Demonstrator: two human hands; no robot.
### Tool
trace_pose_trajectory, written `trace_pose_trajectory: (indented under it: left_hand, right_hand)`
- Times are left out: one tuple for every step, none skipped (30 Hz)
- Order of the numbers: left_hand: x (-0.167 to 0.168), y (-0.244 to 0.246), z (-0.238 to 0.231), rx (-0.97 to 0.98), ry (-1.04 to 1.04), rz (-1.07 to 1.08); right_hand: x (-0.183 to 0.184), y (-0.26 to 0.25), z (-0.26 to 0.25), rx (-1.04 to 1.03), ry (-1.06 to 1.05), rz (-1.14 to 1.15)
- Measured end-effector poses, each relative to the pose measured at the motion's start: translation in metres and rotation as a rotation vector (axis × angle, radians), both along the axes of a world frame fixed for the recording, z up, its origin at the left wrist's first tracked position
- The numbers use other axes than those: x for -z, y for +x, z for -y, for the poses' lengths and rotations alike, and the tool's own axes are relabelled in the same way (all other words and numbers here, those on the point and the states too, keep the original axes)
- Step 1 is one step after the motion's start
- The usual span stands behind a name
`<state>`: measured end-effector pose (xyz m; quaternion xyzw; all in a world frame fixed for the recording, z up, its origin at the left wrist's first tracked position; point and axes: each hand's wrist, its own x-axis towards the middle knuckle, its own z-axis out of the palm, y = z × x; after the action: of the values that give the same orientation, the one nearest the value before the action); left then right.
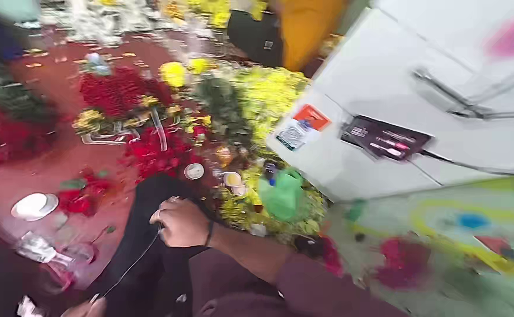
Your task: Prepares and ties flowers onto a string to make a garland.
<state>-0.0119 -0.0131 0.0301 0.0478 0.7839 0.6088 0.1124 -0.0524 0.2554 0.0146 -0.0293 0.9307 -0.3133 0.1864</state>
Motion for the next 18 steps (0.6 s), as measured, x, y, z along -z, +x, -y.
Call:
trace_pose_trajectory:
  left_hand:
    - [0.000,0.000,0.003,0.004,-0.040,-0.017]
    - [-0.002,0.001,0.004,-0.002,-0.096,-0.039]
    - [-0.003,-0.001,0.002,-0.016,-0.132,-0.060]
    - [-0.002,-0.005,0.001,-0.023,-0.103,-0.078]
    - [-0.002,-0.009,0.002,-0.031,-0.067,-0.089]
    - [-0.001,-0.014,0.004,-0.047,-0.034,-0.091]
    - [-0.001,-0.017,0.007,-0.069,0.001,-0.089]
    - [-0.001,-0.020,0.010,-0.094,0.037,-0.082]
    - [0.000,-0.021,0.015,-0.124,0.084,-0.060]
    - [0.000,-0.020,0.020,-0.164,0.165,-0.010]
    - [0.000,-0.018,0.026,-0.221,0.289,0.067]
    - [0.003,-0.016,0.031,-0.301,0.452,0.159]
    - [0.006,-0.015,0.036,-0.376,0.626,0.247]
    - [0.010,-0.015,0.041,-0.422,0.780,0.316]
    - [0.013,-0.015,0.046,-0.442,0.900,0.355]
    - [0.014,-0.016,0.049,-0.449,0.994,0.364]
    - [0.015,-0.017,0.050,-0.440,1.060,0.352]
    - [0.017,-0.017,0.051,-0.398,1.107,0.326]
  right_hand:
    - [-0.001,0.000,0.008,-0.050,-0.037,-0.011]
    - [-0.002,0.000,0.018,-0.105,-0.150,-0.022]
    - [-0.003,-0.001,0.029,-0.135,-0.342,-0.032]
    - [-0.005,-0.001,0.040,-0.139,-0.552,-0.012]
    - [-0.007,-0.001,0.052,-0.119,-0.710,0.008]
    - [-0.006,-0.001,0.061,-0.091,-0.796,0.007]
    - [-0.004,-0.002,0.068,-0.063,-0.840,-0.016]
    - [-0.003,-0.004,0.072,-0.035,-0.862,-0.047]
    - [-0.002,-0.006,0.074,-0.019,-0.871,-0.067]
    - [-0.003,-0.009,0.074,-0.005,-0.869,-0.076]
    - [-0.002,-0.010,0.073,0.016,-0.865,-0.085]
    - [0.000,-0.012,0.071,0.050,-0.868,-0.094]
    - [0.003,-0.015,0.070,0.107,-0.882,-0.096]
    - [0.008,-0.017,0.068,0.186,-0.895,-0.086]
    - [0.015,-0.019,0.068,0.273,-0.895,-0.070]
    - [0.020,-0.021,0.068,0.342,-0.889,-0.050]
    - [0.024,-0.022,0.069,0.383,-0.879,-0.033]
    - [0.025,-0.022,0.071,0.394,-0.872,-0.023]
